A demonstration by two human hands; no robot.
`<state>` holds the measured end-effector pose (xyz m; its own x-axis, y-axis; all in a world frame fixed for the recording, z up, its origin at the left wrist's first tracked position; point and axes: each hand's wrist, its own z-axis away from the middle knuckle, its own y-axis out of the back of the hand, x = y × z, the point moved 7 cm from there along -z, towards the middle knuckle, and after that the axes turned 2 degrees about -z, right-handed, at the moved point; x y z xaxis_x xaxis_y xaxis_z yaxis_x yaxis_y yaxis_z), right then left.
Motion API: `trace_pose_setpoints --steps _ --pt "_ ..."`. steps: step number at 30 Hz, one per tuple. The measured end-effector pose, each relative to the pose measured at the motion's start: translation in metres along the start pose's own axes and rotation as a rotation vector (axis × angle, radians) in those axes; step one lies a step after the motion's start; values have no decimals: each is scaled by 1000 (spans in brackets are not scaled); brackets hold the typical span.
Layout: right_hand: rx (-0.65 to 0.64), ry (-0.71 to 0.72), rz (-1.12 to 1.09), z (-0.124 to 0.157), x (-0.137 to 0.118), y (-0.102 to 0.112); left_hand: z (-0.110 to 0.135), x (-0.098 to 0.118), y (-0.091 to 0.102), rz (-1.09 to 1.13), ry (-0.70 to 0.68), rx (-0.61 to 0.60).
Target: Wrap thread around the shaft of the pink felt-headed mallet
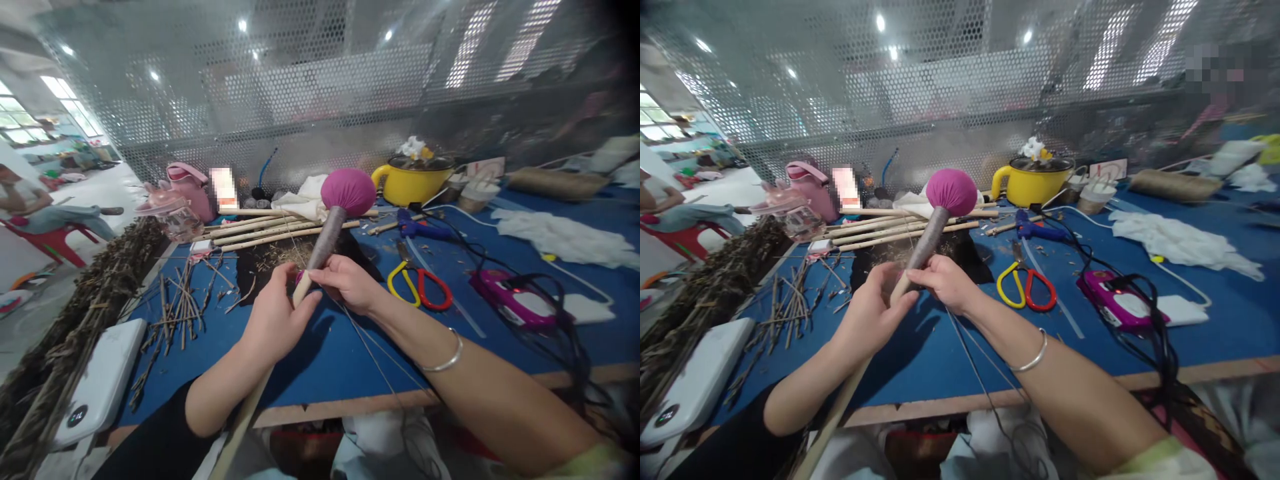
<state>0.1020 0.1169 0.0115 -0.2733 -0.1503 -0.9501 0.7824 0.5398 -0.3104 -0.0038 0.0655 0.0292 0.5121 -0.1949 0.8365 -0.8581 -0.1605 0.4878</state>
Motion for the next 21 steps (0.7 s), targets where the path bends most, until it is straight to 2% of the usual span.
trace_pose_setpoints --steps 3,7,10,14,17,21 --pt "23 20 24 1 -4 -3 -3 8 1 -173 -75 17" --pt "71 43 46 3 -6 2 -10 10 -1 -128 -49 -34" --pt "63 80 72 3 -10 5 -13 3 -12 100 64 -174" --pt "32 117 126 4 -15 5 -7 -7 -31 624 307 -378" --pt "-5 107 141 5 -15 2 -2 -11 -38 901 439 -464" --pt "0 94 111 6 -13 -2 1 -13 -40 1095 541 -530"
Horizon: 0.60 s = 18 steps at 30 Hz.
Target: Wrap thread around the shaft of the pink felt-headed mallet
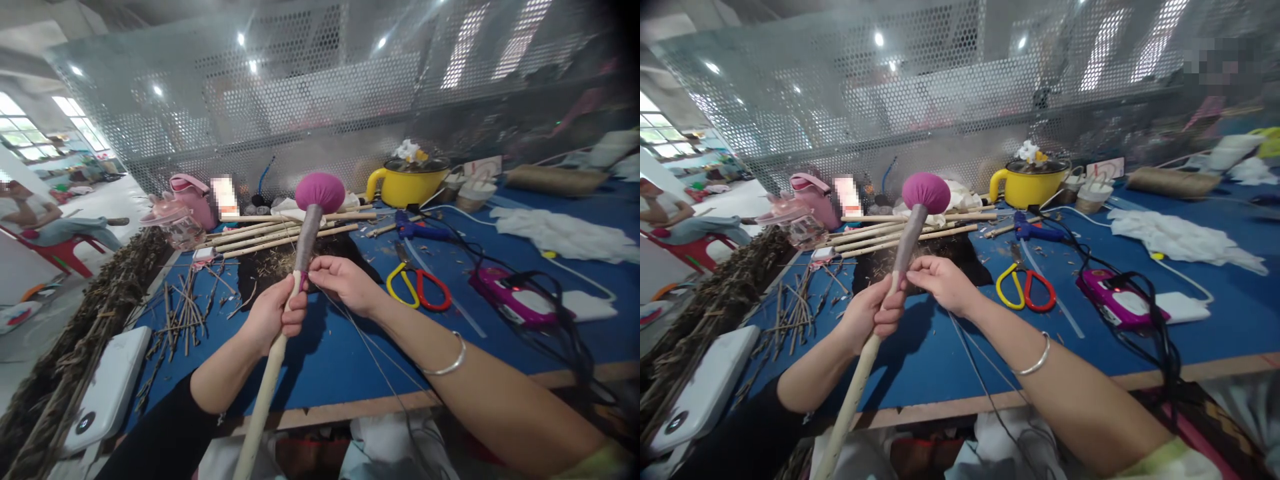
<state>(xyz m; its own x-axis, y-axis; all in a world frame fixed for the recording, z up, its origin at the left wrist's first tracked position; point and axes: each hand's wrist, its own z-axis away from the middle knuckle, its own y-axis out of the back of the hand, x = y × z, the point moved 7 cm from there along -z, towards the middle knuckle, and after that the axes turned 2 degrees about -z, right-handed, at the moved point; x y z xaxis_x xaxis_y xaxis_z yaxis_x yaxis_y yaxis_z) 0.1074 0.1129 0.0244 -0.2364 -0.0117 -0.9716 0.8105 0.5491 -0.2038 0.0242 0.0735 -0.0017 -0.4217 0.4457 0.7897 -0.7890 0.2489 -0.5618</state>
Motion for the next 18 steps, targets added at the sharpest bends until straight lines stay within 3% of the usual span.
trace_pose_setpoints --steps 4,12,14,18 --pt "32 -6 -45 -1 4 1 1 -3 -3 130 58 -80" --pt "-171 -104 -158 1 17 -3 11 -17 -10 136 279 -310" --pt "-175 -105 -139 2 18 -3 10 -19 -9 84 295 -315" --pt "-151 -82 -52 1 19 -1 7 -12 -5 -70 191 -203"
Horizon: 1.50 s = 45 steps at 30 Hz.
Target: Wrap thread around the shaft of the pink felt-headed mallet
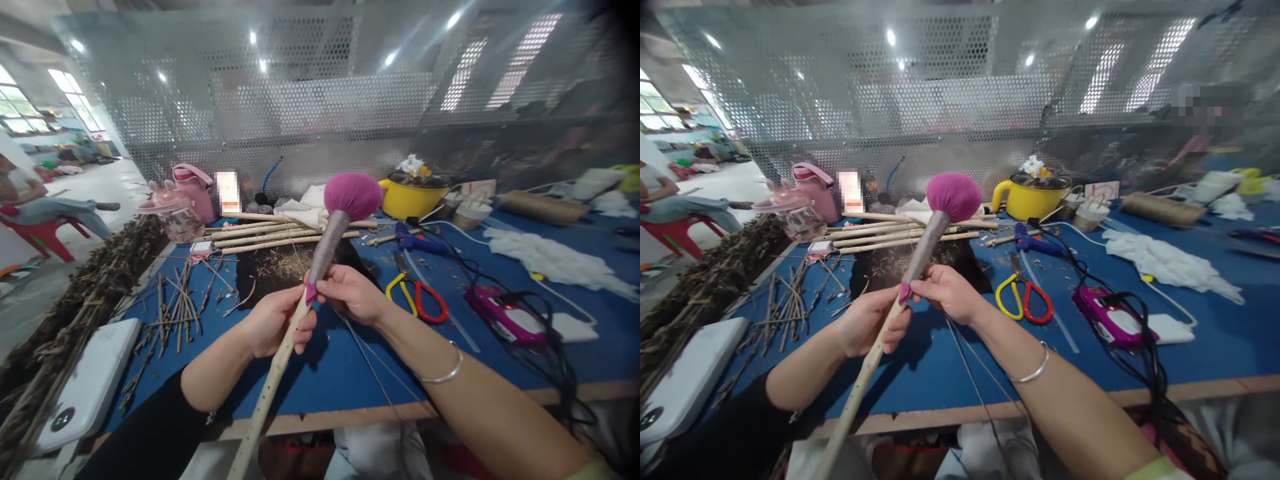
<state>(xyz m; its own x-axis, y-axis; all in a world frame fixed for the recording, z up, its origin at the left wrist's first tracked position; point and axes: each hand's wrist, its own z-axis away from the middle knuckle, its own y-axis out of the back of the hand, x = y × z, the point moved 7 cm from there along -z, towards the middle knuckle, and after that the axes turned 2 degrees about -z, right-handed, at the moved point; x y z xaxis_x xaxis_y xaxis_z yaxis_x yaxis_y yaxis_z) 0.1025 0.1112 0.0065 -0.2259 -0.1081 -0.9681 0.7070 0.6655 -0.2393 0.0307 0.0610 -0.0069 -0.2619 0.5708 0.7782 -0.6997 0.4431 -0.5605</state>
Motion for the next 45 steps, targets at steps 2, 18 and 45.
trace_pose_setpoints --steps 2,18,45 --pt "5 -13 39 -1 3 0 1 1 0 -32 -22 74" --pt "-9 -57 -75 2 11 -2 5 -10 -16 151 -3 -128" --pt "261 49 158 -1 3 12 22 26 23 -543 -572 740"
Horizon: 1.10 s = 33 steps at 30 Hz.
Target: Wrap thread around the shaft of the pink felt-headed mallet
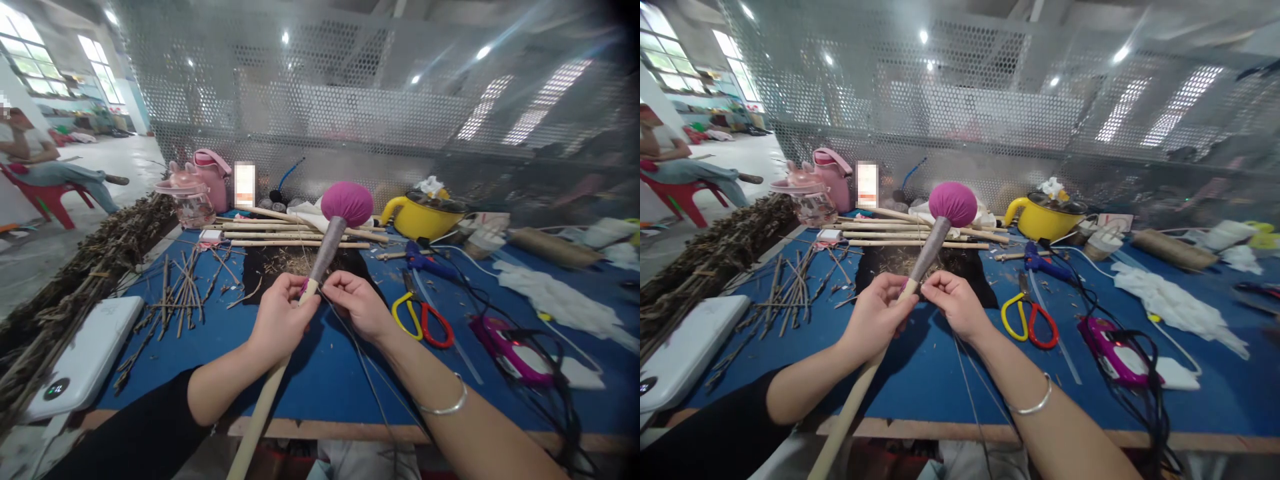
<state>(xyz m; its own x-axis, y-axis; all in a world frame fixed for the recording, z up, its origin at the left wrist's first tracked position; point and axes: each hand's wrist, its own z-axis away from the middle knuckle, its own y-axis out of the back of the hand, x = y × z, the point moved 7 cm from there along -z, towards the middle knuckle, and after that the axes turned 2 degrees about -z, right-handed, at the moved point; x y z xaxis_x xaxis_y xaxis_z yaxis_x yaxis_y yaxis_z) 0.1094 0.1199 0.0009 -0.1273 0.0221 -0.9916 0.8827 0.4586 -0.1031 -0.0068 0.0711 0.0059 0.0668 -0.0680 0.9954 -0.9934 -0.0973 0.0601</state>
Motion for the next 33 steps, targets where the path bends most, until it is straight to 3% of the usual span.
trace_pose_setpoints --steps 7,15,20,24,29,31,33 --pt "11 10 -51 2 1 3 -1 0 -1 -4 -10 -10" --pt "-69 -95 -102 4 8 0 -2 1 1 -179 -137 13" --pt "-5 -98 -87 2 7 2 -1 0 1 -35 -5 -9" --pt "-5 -84 -142 1 4 0 1 1 -6 152 60 -91" --pt "-138 -73 -257 3 -2 -7 1 2 -21 382 129 -306" --pt "-127 -73 -247 4 -2 -6 4 -2 -29 363 212 -411" --pt "-65 -69 -210 3 -2 -2 6 -7 -29 228 247 -395"
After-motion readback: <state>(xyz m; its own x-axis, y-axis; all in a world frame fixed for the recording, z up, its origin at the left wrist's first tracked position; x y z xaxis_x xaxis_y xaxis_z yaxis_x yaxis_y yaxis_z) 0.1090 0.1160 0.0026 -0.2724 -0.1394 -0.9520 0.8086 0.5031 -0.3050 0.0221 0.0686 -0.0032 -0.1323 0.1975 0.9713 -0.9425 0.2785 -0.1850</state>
